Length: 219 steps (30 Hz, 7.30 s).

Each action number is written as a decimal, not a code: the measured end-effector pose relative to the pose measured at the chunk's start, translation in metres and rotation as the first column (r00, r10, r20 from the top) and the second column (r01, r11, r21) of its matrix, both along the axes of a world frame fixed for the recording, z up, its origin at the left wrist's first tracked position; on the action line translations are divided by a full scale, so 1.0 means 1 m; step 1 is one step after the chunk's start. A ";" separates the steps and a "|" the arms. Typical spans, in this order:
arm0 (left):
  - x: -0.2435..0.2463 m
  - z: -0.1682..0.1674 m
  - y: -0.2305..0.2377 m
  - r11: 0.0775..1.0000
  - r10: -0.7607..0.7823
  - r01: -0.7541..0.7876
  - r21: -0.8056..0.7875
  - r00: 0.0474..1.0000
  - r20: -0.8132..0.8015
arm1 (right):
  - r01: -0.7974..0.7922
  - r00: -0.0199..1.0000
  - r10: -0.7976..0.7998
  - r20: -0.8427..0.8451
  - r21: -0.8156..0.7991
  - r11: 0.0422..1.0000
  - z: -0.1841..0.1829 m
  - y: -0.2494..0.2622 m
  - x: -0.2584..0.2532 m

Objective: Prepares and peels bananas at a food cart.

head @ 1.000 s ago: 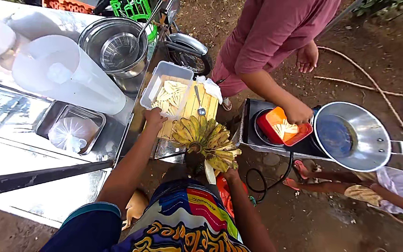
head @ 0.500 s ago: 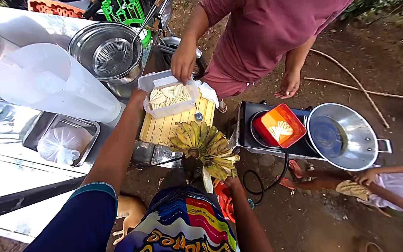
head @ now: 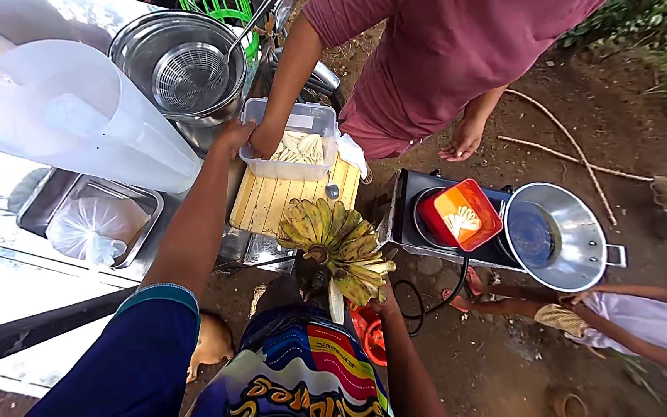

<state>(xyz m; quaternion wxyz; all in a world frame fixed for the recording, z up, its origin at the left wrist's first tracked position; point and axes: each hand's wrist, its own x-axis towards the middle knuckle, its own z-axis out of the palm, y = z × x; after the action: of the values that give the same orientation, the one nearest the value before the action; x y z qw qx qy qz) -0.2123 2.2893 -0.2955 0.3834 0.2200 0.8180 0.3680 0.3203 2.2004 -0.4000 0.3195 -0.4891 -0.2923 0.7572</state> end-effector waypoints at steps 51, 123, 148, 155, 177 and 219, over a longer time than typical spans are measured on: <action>0.209 -0.082 -0.165 0.770 0.638 -0.638 -0.036 0.770 -0.007 | -0.811 0.534 0.511 0.674 0.239 0.533 0.039 0.119 -0.113; 0.231 -0.051 -0.080 0.955 0.282 -0.207 0.212 0.855 -0.435 | -0.845 0.532 0.730 0.428 0.320 0.428 0.060 0.143 -0.222; 0.231 -0.049 -0.102 0.892 0.372 -0.272 0.360 0.896 -0.243 | -0.689 0.722 0.688 0.075 -0.010 0.725 0.051 0.133 -0.212; 0.223 -0.044 -0.126 0.755 0.451 -0.385 0.531 0.893 0.005 | -0.613 0.778 0.626 0.058 -0.155 0.775 0.024 0.138 -0.207; 0.201 -0.030 -0.099 0.997 0.038 -0.022 0.071 0.974 -0.224 | -0.780 0.626 0.732 0.270 0.195 0.595 0.078 0.094 -0.202; 0.127 -0.048 -0.113 0.885 -0.358 0.452 0.113 0.815 -0.455 | -0.838 0.504 0.546 0.670 0.225 0.497 0.045 0.107 -0.230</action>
<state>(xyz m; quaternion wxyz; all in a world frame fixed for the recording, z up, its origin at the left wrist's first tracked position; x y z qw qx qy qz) -0.0854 2.1762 -0.3434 0.2411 0.5046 0.7698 0.3076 0.0902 2.3075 -0.3549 0.0003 -0.3947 -0.7385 0.5467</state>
